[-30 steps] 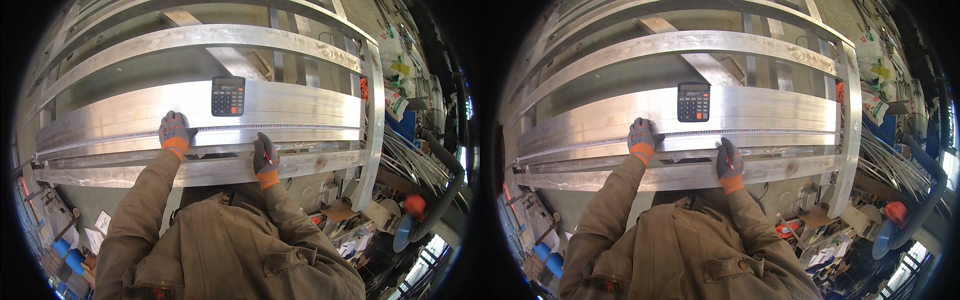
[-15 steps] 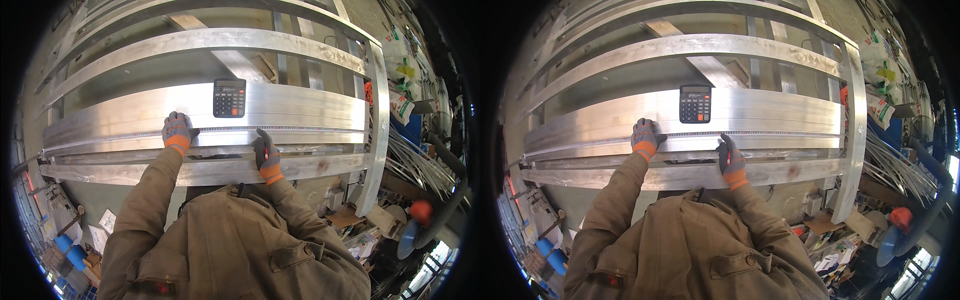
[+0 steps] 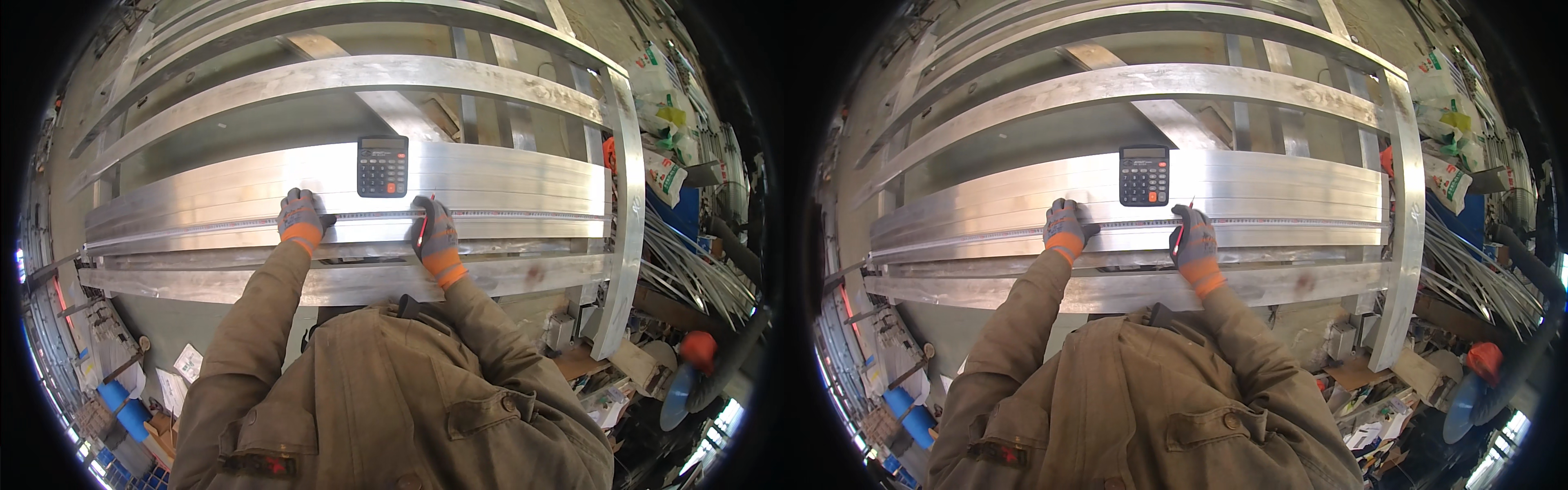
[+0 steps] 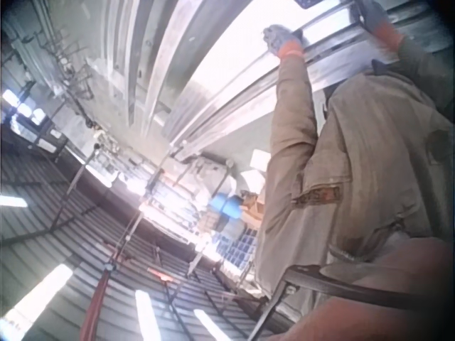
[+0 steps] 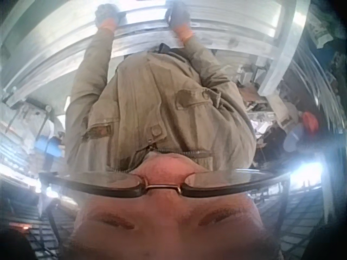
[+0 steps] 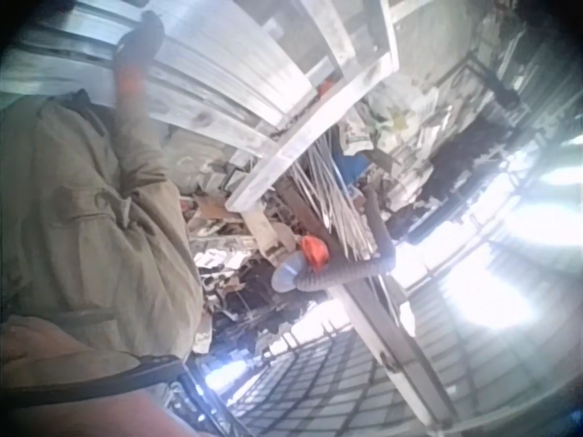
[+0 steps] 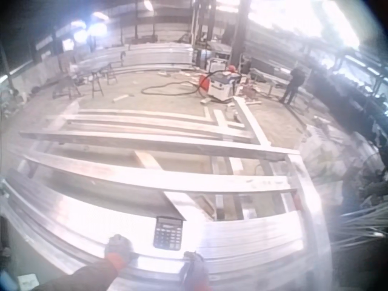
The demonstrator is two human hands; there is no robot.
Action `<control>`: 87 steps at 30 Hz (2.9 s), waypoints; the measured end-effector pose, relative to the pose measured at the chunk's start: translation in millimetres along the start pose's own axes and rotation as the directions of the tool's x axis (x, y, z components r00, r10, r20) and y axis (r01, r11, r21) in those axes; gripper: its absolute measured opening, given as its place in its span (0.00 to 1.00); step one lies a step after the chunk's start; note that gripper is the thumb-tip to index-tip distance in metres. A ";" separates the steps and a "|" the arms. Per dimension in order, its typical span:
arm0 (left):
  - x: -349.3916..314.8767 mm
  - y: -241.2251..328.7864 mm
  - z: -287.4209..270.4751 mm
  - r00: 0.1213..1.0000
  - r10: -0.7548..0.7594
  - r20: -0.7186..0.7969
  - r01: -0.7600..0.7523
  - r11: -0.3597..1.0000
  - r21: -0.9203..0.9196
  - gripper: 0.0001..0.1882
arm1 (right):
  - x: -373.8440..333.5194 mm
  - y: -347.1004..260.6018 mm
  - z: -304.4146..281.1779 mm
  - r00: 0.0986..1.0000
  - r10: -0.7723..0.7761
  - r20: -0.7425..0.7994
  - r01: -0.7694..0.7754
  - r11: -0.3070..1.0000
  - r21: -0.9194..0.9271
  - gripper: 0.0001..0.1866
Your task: The person uses a calculator to compute measurements, then places a metal ruler on a long aluminum beam and marks multiple points along its length with a red pen. The person repeatedly repositions the ruler and marks new points.
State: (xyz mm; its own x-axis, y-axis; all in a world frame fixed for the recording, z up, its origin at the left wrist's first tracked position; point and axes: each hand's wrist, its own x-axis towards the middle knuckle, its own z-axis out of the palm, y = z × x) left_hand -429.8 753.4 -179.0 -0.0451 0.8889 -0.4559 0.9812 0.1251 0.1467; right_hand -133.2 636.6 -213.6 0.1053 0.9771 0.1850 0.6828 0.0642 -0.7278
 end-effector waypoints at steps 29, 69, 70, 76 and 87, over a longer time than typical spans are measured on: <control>-3.1 8.6 -11.7 0.999 -0.036 0.024 0.035 0.998 0.050 0.44 | 86.7 9.1 30.9 0.998 0.005 0.061 0.002 0.994 -0.110 0.34; 11.2 3.9 -15.3 0.993 -0.029 0.113 0.014 0.992 0.126 0.46 | 44.3 -24.4 58.9 0.980 -0.027 0.199 0.029 1.000 -0.010 0.17; 11.1 3.4 -14.7 0.994 -0.027 0.109 0.013 0.992 0.123 0.46 | 44.9 -27.8 61.9 0.981 -0.098 0.168 0.097 0.995 0.011 0.18; 11.0 -0.3 -10.4 0.998 -0.014 0.069 0.007 0.996 0.094 0.45 | 50.5 -33.4 70.6 0.933 0.026 0.359 -0.013 0.999 -0.040 0.22; 12.4 -0.1 -12.9 0.995 -0.015 0.094 0.006 0.995 0.097 0.47 | 41.9 -19.0 55.7 0.984 0.023 0.179 -0.027 0.999 0.021 0.20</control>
State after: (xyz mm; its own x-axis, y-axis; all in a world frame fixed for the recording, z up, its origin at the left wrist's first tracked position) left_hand -432.9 770.1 -173.3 -0.0422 0.8417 -0.5382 0.9945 0.0872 0.0583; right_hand -182.1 687.6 -228.8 -0.0100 0.9988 0.0473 0.6644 0.0420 -0.7462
